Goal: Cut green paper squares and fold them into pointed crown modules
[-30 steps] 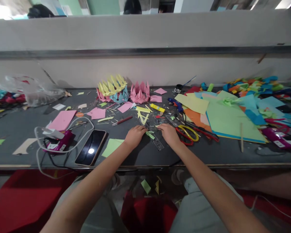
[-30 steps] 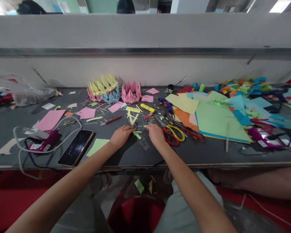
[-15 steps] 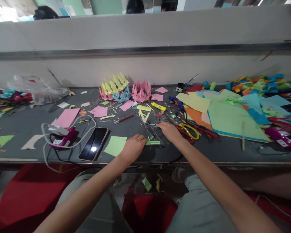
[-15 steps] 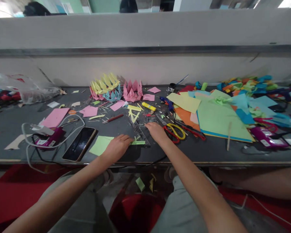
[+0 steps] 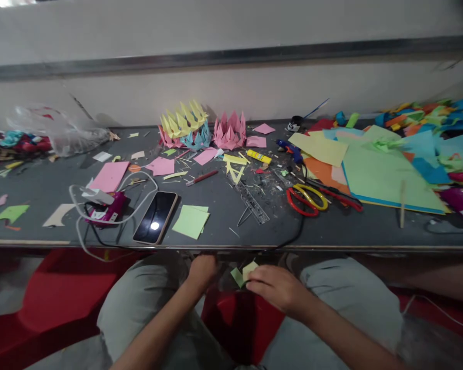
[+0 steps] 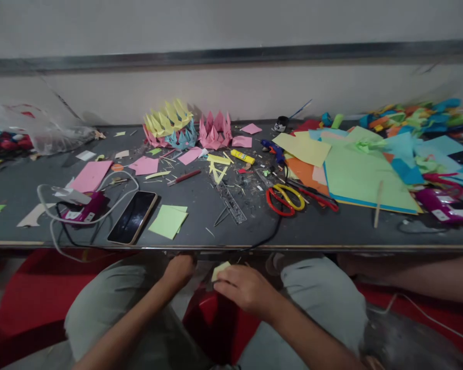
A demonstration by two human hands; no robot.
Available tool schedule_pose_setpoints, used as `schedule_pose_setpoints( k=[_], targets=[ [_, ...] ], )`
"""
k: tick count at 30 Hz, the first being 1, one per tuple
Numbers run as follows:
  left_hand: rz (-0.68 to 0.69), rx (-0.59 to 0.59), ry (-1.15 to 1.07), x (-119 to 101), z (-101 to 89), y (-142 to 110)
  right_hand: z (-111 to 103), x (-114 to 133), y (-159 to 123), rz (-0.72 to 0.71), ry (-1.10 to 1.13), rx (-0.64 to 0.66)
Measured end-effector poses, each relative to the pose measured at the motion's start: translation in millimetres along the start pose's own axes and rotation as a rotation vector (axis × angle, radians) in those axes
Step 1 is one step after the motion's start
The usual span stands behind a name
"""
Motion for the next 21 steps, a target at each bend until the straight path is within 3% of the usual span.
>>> schedule_pose_setpoints(
  k=[2, 6, 7, 8, 10, 11, 13, 15, 18, 21],
  targets=[
    [0.056, 0.020, -0.005, -14, -1.4, -12, 41, -17, -5, 0.222, 0.045, 0.190],
    [0.443, 0.118, -0.069, -71, -12.7, -46, 70, -62, -6, 0.444, 0.019, 0.241],
    [0.581, -0.004, -0.115, -85, -30.8, -54, 74, -73, -8, 0.476, 0.017, 0.257],
    [0.629, -0.187, -0.135, -90, -52.5, -58, 78, -81, -10, 0.500, 0.017, 0.276],
    [0.602, -0.468, -0.075, -90, -84.1, -55, 89, -91, -17, 0.533, 0.017, 0.324],
    [0.583, -0.517, -0.012, -89, -90.8, -48, 96, -92, -21, 0.544, 0.016, 0.353],
    [0.488, -0.535, 0.102, -82, -94.5, -29, 115, -83, -27, 0.545, 0.019, 0.412],
    [0.525, -0.514, 0.189, -79, -87.9, -17, 135, -64, -28, 0.492, 0.032, 0.455],
    [0.673, -0.573, 0.187, -73, -78.9, -20, 160, -22, -24, 0.288, 0.079, 0.494],
    [0.845, -0.663, 0.126, -68, -70.2, -39, 165, 2, -19, 0.141, 0.095, 0.477]
  ],
)
Point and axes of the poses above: each hand's wrist, its own y-axis towards the middle knuckle, its own z-axis out of the palm, x = y × z, the point moved 8 cm from there along y, towards the middle knuckle, and after that the axes turned 8 degrees about x, right-handed, at the moved point
